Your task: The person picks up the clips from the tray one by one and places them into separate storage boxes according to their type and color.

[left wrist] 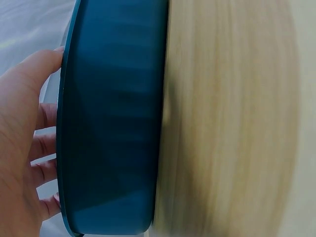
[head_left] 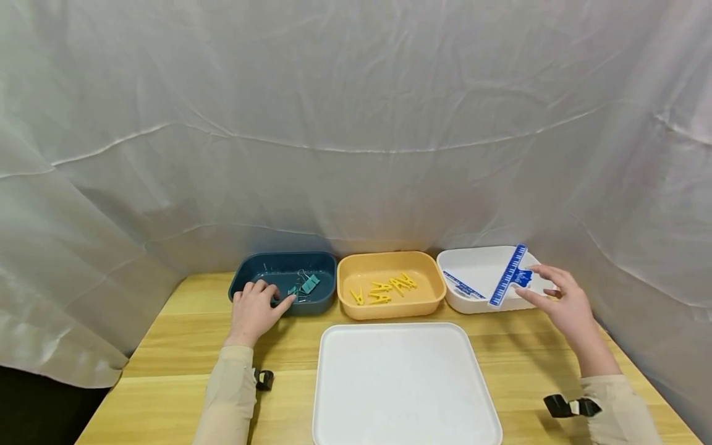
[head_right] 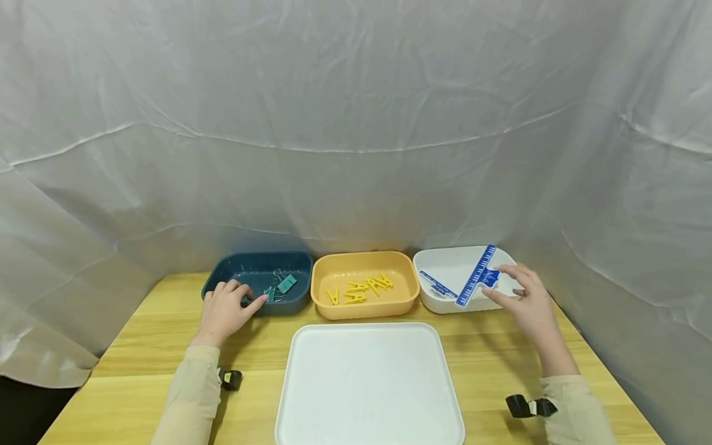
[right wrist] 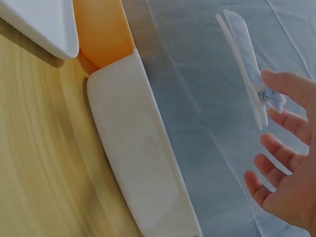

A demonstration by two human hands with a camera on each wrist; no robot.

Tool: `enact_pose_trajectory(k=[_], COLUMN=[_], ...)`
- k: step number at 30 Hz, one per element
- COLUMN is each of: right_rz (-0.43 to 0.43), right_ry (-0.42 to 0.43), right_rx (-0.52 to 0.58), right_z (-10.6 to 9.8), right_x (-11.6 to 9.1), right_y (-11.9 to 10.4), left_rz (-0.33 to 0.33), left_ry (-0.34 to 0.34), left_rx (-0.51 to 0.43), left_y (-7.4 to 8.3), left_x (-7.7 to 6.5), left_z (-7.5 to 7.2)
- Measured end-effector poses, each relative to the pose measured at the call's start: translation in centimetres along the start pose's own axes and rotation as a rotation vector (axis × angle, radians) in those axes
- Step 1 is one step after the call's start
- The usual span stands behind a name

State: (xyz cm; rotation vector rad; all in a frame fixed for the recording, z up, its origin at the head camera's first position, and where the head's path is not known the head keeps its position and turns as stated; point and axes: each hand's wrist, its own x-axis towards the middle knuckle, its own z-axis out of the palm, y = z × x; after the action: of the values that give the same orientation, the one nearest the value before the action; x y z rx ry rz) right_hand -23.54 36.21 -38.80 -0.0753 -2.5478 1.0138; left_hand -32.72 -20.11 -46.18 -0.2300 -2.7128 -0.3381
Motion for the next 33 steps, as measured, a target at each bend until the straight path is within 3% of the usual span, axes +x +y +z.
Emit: enact_pose_trajectory(k=[13, 19, 33], right_rz=[0.173, 0.238, 0.237], right_ry=[0.062, 0.05, 0.049], right_rx=[0.037, 0.077, 0.084], right_z=[0.9, 1.1, 2.5], right_x=[0.6, 0.9, 2.1], right_y=[1.2, 1.7, 3.1], left_rz=[-0.011, -0.033, -0.037], left_ry=[-0.014, -0.044, -0.054], left_rx=[-0.006, -0.013, -0.014], left_y=[0.0, 0.0, 0.0], left_x=[0.0, -0.1, 0.0], left_z=[0.2, 0.0, 0.1])
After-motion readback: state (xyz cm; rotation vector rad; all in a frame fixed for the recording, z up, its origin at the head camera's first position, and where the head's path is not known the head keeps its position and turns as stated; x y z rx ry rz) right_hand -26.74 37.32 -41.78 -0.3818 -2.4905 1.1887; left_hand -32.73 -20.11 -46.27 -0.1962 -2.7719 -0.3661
